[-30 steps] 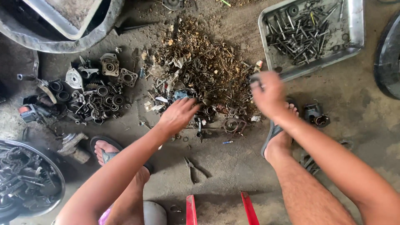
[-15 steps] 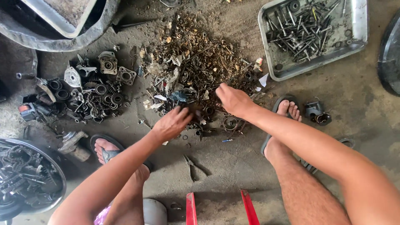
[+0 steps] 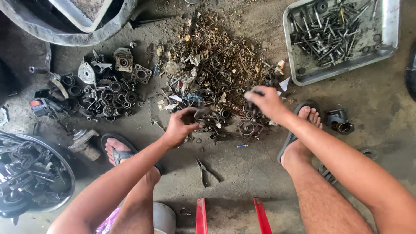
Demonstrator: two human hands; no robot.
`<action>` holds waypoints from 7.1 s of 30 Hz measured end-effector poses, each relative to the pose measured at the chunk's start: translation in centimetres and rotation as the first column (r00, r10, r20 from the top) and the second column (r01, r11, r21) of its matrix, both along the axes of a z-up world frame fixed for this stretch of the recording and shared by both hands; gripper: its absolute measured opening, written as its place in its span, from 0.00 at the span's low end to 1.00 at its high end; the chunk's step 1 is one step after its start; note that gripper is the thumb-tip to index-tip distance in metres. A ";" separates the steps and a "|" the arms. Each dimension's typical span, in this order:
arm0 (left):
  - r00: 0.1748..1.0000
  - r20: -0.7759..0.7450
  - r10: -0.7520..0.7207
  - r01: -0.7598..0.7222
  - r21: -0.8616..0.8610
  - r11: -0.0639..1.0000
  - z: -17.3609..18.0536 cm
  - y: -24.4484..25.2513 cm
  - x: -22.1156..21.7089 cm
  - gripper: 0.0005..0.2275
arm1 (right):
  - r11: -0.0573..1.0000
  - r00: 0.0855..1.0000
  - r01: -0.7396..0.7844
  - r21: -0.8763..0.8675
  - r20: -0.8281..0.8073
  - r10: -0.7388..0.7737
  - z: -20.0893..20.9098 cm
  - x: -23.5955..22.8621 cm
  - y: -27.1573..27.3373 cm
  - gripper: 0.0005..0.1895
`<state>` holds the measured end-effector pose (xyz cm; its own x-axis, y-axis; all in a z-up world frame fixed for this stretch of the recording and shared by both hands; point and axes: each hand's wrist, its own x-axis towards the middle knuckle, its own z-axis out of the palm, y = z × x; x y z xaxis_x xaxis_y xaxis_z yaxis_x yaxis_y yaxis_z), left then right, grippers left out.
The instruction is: The person sits on a low stool and sorts through a pile of mixed metal parts and debris on the floor. They pick up various small components, separate them by hand, and place selected items into a metal tray or a nearby bucket.
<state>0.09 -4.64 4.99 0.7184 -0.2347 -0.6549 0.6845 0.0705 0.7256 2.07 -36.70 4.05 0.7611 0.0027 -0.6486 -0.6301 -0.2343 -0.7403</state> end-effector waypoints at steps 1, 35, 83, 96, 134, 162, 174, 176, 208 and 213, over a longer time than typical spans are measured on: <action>0.999 -0.019 0.040 -0.040 -0.013 0.999 0.1 -0.6 -0.1 0.26 | 0.979 0.977 -0.203 -0.001 0.071 0.203 -0.2 0.0 -0.4 0.14; 0.959 -0.274 0.079 -0.144 -0.225 0.964 6.2 -5.1 9.4 0.12 | 0.992 0.958 -0.130 0.001 0.259 0.125 3.5 2.8 4.9 0.13; 0.203 0.472 -0.858 0.234 0.827 0.511 -6.2 11.7 -2.8 0.13 | 0.221 0.204 -0.687 -0.692 0.109 0.973 -10.0 0.1 8.8 0.13; 0.191 0.208 -0.959 0.346 0.901 0.263 -9.1 8.2 -3.7 0.16 | 0.736 0.754 -0.622 -0.267 0.050 0.655 -2.9 1.9 9.0 0.17; 0.981 0.101 0.166 -0.122 -0.345 0.931 36.2 -3.9 -0.2 0.07 | 0.819 0.866 0.443 0.365 0.061 -0.496 35.7 -6.4 -1.3 0.14; 0.961 -0.087 0.261 -0.274 -0.412 0.869 36.7 -8.4 -7.7 0.26 | 0.429 0.762 0.631 0.647 -0.411 -0.500 32.6 -10.9 6.0 0.28; 0.603 0.718 -0.348 -0.098 0.500 0.861 33.2 -9.1 -8.3 0.26 | 0.383 0.780 0.577 0.722 -0.347 -0.520 25.2 -10.0 6.4 0.17; 0.538 0.753 -0.379 -0.177 0.540 0.823 32.9 -9.0 -8.2 0.26 | 0.356 0.778 0.576 0.736 -0.359 -0.516 26.0 -10.0 6.7 0.16; 0.008 0.579 -0.815 -0.041 0.815 0.578 28.7 -9.9 -7.2 0.21 | 0.642 0.642 0.762 0.084 0.025 -0.766 4.4 -0.7 -5.1 0.25; 0.106 0.454 -0.885 -0.055 0.891 0.450 31.1 -9.1 -7.6 0.12 | 0.679 0.686 0.728 0.099 -0.089 -0.723 0.9 5.4 -14.1 0.27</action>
<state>-7.50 -13.71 36.07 0.7392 -0.6631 0.1178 -0.6519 -0.6605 0.3725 7.46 -50.79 4.95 0.5311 -0.4625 -0.7100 -0.5942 0.3941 -0.7011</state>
